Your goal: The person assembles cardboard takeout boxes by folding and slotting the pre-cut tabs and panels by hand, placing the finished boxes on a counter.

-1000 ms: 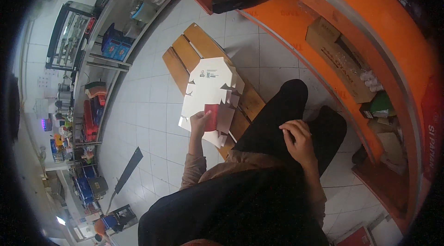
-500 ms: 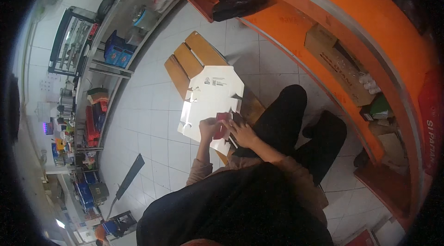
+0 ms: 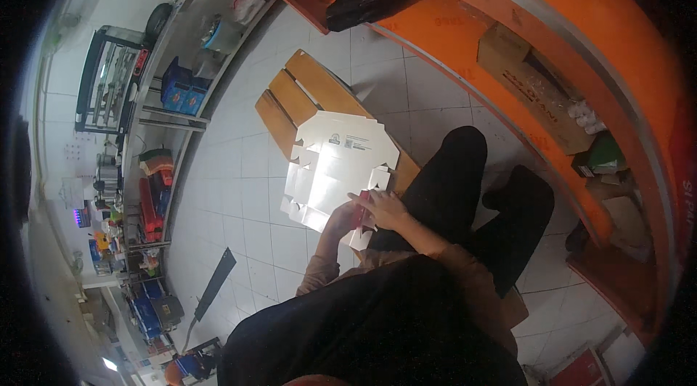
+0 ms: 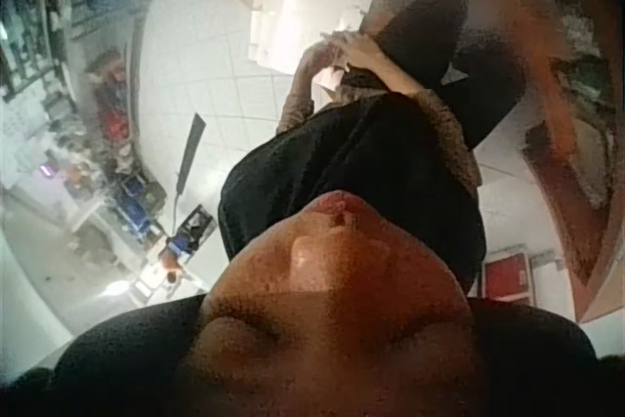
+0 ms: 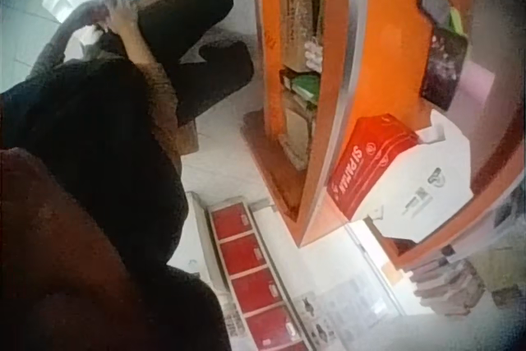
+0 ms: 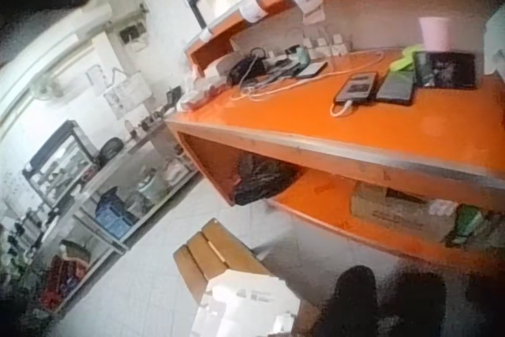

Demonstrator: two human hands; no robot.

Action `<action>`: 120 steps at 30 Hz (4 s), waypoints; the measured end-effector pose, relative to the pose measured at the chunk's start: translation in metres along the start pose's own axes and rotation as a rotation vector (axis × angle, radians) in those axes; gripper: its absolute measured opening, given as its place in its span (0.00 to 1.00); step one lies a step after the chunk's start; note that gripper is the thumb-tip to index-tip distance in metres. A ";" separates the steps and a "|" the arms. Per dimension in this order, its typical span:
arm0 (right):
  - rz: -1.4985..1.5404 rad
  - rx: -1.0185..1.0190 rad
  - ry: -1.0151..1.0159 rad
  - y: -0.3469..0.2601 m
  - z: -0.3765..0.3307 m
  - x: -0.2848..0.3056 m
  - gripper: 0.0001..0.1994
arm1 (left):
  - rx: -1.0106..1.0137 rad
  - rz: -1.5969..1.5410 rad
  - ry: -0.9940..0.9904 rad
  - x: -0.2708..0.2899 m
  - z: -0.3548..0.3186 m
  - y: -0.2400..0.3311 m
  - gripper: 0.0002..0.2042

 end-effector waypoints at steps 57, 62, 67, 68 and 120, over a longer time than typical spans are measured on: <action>0.174 0.105 0.900 -0.023 -0.141 0.173 0.14 | -1.044 0.802 -0.102 -0.225 -0.080 0.164 0.04; -0.049 0.006 1.116 -0.026 -0.147 0.175 0.13 | -0.969 0.661 -0.082 -0.225 -0.082 0.164 0.05; 0.066 0.213 1.179 -0.033 -0.141 0.183 0.11 | -0.872 0.686 -0.057 -0.222 -0.075 0.164 0.07; -0.044 0.222 1.045 -0.041 -0.140 0.182 0.11 | -0.888 0.691 -0.043 -0.220 -0.070 0.161 0.07; -0.280 0.683 0.830 -0.112 -0.086 0.194 0.21 | -0.688 -0.225 0.001 -0.131 -0.089 0.236 0.27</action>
Point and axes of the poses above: each hand's wrist, its own z-axis towards the middle knuckle, its own x-axis out of the back of the hand, y = z × x, the point moved 4 cm from there along z, towards the middle knuckle, and after that the axes turned 13 degrees about z, right-handed, at the moved point
